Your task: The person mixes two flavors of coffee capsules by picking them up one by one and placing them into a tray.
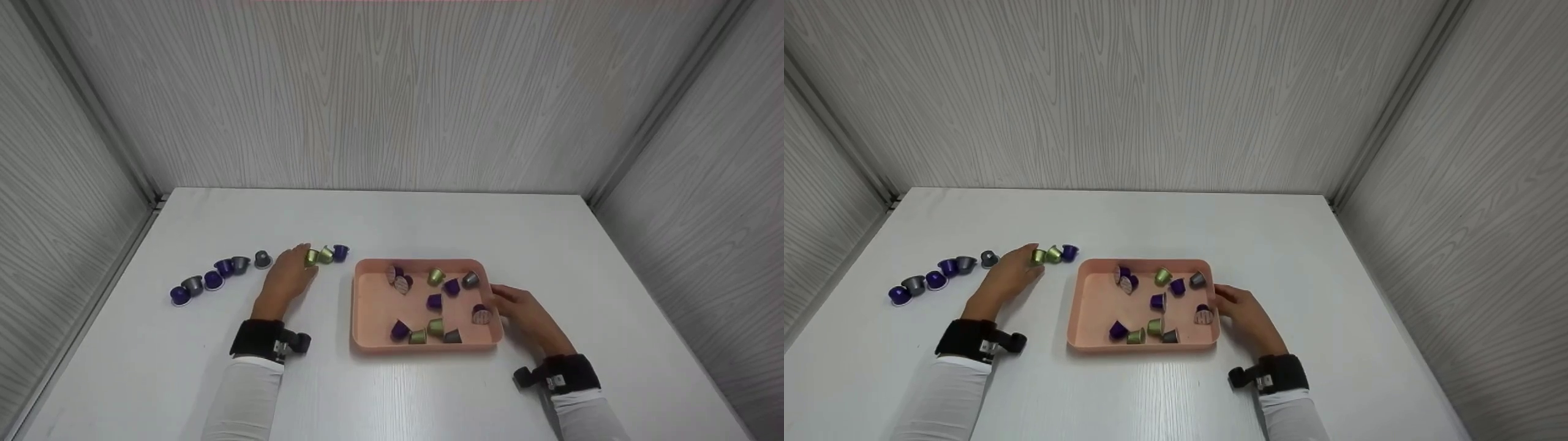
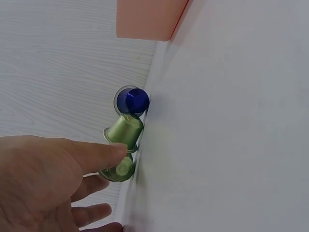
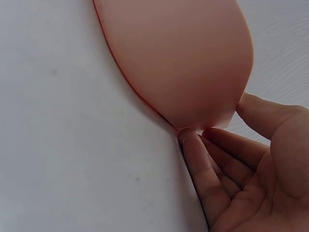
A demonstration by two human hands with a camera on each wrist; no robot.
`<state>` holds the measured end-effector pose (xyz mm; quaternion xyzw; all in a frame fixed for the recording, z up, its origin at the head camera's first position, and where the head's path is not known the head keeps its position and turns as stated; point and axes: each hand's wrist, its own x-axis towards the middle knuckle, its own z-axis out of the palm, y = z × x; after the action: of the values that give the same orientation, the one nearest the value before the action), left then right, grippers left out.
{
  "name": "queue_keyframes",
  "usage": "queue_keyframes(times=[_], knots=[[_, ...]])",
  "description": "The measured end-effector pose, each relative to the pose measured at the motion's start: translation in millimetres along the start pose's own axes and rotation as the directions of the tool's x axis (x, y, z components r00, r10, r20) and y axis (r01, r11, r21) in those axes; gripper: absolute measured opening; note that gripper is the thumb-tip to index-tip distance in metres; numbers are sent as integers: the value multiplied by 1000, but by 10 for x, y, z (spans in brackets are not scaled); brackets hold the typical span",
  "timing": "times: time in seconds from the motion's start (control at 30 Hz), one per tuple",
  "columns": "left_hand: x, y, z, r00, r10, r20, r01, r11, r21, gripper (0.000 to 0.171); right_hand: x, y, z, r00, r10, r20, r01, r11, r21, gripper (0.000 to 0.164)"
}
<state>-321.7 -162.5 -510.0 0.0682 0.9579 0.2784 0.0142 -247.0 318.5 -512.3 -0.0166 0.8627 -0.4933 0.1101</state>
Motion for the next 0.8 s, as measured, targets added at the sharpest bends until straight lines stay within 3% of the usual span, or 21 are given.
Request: queue_keyframes(times=[0.23, 0.47, 0.8], knots=[[-46, 32, 10, 1000, -23, -11, 23, 999, 32, 39, 2, 59, 13, 1000, -5, -6, 6, 1000, 12, 57], [-137, 76, -50, 998, -49, -42, 50, 998, 29, 37, 12, 61, 9, 1000, -10, -4, 10, 1000, -8, 56], [-274, 262, -143, 992, 17, -123, -12, 999, 46, 38, -5, 19, -8, 1000, -18, 7, 18, 1000, -22, 57]])
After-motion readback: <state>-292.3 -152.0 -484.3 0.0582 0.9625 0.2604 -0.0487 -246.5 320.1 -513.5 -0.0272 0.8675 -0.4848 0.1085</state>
